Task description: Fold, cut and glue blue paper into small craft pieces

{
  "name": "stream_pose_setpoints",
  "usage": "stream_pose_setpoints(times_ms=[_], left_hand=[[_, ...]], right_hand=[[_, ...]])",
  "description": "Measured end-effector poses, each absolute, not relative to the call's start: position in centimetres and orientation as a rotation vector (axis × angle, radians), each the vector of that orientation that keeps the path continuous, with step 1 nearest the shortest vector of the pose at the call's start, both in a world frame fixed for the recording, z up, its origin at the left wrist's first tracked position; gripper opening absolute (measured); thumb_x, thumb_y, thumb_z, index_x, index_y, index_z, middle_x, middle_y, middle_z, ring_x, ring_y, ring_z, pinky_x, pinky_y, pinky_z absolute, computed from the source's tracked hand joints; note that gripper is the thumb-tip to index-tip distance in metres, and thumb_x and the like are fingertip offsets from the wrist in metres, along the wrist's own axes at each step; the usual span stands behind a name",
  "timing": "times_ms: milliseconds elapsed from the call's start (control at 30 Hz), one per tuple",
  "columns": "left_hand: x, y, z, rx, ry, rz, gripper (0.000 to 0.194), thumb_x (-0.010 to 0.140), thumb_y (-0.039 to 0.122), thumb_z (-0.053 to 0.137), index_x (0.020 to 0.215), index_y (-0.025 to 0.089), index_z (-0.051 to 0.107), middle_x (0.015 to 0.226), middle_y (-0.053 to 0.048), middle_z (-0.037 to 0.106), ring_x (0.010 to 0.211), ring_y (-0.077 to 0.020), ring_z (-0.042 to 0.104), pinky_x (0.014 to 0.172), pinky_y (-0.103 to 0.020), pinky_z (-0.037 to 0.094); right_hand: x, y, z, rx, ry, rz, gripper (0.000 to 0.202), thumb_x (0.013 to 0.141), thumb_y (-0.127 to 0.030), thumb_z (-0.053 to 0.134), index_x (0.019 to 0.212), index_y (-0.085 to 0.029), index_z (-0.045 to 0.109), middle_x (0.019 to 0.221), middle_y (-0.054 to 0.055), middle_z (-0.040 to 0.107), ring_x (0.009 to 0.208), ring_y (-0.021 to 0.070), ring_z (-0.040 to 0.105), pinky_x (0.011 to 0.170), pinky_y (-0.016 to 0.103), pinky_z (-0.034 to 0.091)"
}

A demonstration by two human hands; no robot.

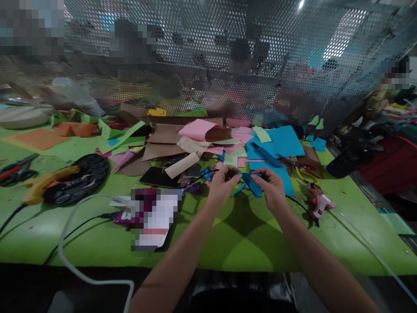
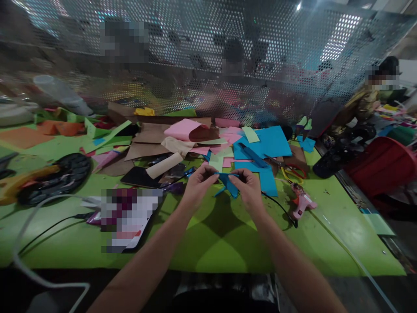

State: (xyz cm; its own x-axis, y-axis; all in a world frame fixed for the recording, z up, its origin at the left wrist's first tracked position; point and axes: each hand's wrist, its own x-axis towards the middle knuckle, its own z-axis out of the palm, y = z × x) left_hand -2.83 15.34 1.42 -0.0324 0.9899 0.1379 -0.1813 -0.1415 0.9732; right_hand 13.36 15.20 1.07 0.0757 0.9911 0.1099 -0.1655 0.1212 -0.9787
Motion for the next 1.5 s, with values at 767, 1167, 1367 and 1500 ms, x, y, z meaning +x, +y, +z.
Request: stream_pose_setpoints(times_ms=[767, 1167, 1367, 1500], left_hand=[[-2.9, 15.3, 1.9, 1.127, 1.012, 1.446, 0.018, 0.068, 0.030, 0.076, 0.076, 0.018, 0.064, 0.070, 0.002, 0.060, 0.065, -0.0097, 0.054, 0.064, -0.023, 0.043], [-2.7, 15.6, 1.2, 1.192, 1.006, 1.338, 0.024, 0.067, 0.032, 0.078, 0.083, 0.018, 0.067, 0.067, 0.003, 0.058, 0.063, -0.0094, 0.051, 0.058, -0.021, 0.040], [-2.8, 15.7, 0.9, 1.229, 1.035, 1.350, 0.018, 0.069, 0.031, 0.076, 0.077, 0.018, 0.067, 0.069, 0.002, 0.061, 0.065, -0.0101, 0.053, 0.061, -0.022, 0.042], [-2.7, 15.7, 0.9, 1.222, 1.012, 1.344, 0.019, 0.069, 0.031, 0.077, 0.080, 0.018, 0.067, 0.070, 0.002, 0.061, 0.065, -0.0105, 0.053, 0.061, -0.022, 0.043]], right_hand=[[13.3, 15.2, 1.4, -1.067, -1.094, 1.134, 0.029, 0.064, -0.041, 0.085, 0.079, -0.022, 0.070, 0.069, -0.002, 0.062, 0.060, 0.0120, 0.051, 0.055, 0.026, 0.042], [13.4, 15.2, 1.2, -1.063, -1.150, 1.090, 0.024, 0.067, -0.038, 0.083, 0.080, -0.022, 0.071, 0.070, -0.001, 0.063, 0.062, 0.0120, 0.051, 0.056, 0.026, 0.041], [13.3, 15.1, 1.5, -1.076, -1.189, 1.073, 0.023, 0.068, -0.038, 0.082, 0.081, -0.023, 0.071, 0.072, -0.001, 0.064, 0.062, 0.0128, 0.051, 0.057, 0.027, 0.041], [13.3, 15.1, 1.6, -1.076, -1.184, 1.089, 0.024, 0.067, -0.039, 0.082, 0.079, -0.022, 0.070, 0.070, -0.001, 0.063, 0.060, 0.0122, 0.050, 0.056, 0.026, 0.039]])
